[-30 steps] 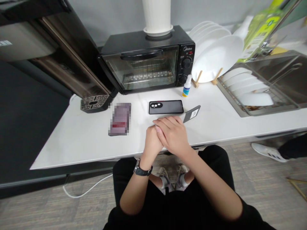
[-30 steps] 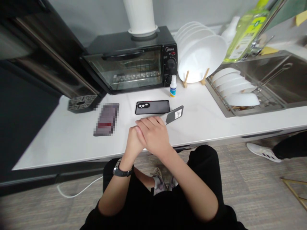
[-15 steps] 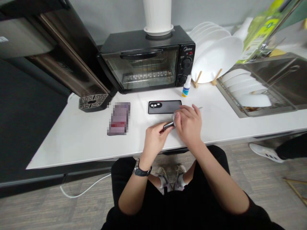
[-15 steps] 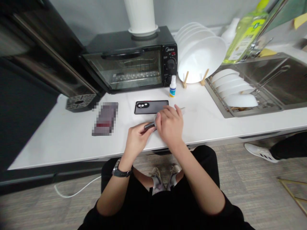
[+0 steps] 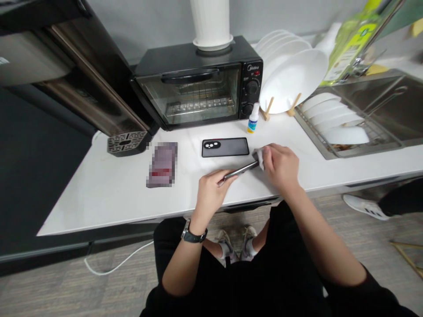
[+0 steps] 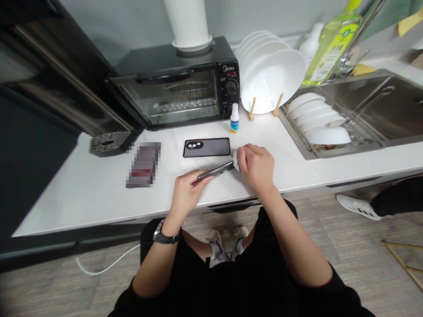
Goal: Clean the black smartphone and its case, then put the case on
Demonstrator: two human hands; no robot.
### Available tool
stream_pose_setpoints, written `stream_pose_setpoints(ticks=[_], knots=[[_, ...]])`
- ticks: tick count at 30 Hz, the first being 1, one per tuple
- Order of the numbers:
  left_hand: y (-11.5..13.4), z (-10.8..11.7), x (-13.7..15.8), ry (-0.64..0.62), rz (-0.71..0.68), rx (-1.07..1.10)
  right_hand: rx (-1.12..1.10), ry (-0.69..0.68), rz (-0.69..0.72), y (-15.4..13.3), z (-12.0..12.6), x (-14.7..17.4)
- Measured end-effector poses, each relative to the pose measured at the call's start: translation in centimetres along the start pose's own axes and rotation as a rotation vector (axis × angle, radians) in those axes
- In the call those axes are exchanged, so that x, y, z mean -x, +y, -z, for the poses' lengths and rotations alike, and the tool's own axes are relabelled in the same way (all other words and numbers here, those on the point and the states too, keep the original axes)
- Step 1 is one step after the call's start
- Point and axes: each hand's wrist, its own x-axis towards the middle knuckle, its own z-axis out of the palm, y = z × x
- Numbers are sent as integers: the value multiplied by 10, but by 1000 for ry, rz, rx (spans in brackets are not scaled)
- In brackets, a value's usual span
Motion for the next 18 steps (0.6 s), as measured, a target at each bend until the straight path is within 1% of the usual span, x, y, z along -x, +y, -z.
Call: stream_pose_setpoints(ticks=[2, 4, 7, 11, 13, 15, 18], knots=[[-4, -1, -2, 26, 42, 44, -28, 52, -58, 11, -1, 1], [-5, -1, -6, 68, 42, 64, -72, 89, -83, 9, -4, 3], [6, 2, -13, 139, -3, 79, -180, 130, -101, -13, -11, 5], [41, 5, -20, 216, -93, 118, -364, 161, -97, -52, -14, 6], [58, 3, -24, 204, -118, 127, -444, 180, -121, -68, -13, 6], [69, 0, -28, 179, -111, 174, -564, 204, -169, -79, -10, 4], [72, -8, -32, 141, -72, 259, -763, 247, -232, -91, -3, -3]])
